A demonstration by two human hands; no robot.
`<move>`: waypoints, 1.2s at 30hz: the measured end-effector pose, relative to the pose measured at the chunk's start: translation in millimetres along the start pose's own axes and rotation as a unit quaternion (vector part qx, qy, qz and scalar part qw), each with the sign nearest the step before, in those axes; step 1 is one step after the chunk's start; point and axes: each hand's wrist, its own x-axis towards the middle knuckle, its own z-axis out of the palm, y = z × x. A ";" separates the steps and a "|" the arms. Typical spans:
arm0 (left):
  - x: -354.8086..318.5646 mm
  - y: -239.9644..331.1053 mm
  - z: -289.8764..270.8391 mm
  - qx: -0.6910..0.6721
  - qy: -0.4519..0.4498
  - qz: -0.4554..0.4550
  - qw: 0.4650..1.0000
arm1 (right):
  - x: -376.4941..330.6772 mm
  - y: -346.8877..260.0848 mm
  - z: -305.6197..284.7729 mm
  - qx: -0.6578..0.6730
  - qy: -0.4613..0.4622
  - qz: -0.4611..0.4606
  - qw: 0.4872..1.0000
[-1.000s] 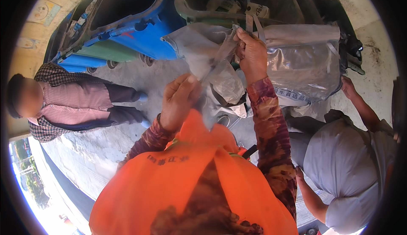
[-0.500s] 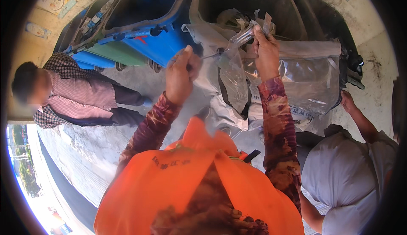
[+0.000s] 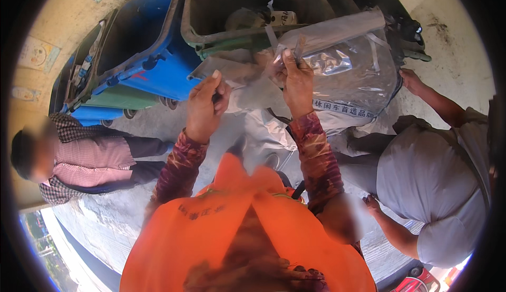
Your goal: The person assembles a large grey delivery bag by hand, attaching straps and buckles to the bag and placing it into a green bin. Another person assists by holding parts of the bag.
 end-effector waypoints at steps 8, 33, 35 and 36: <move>11.1 -33.6 7.8 0.298 -0.132 -0.158 0.932 | -124.3 19.8 -54.1 -0.085 0.080 -0.010 0.993; -27.2 -109.1 23.4 0.070 -0.303 -0.308 0.899 | -176.9 24.8 -116.3 0.040 0.408 -0.073 0.909; -27.1 -111.3 17.8 0.068 -0.270 -0.306 0.910 | -177.9 26.1 -116.5 0.055 0.385 -0.069 0.919; -26.5 -113.6 14.7 0.065 -0.255 -0.305 0.915 | -178.2 27.4 -117.0 0.047 0.392 -0.060 0.917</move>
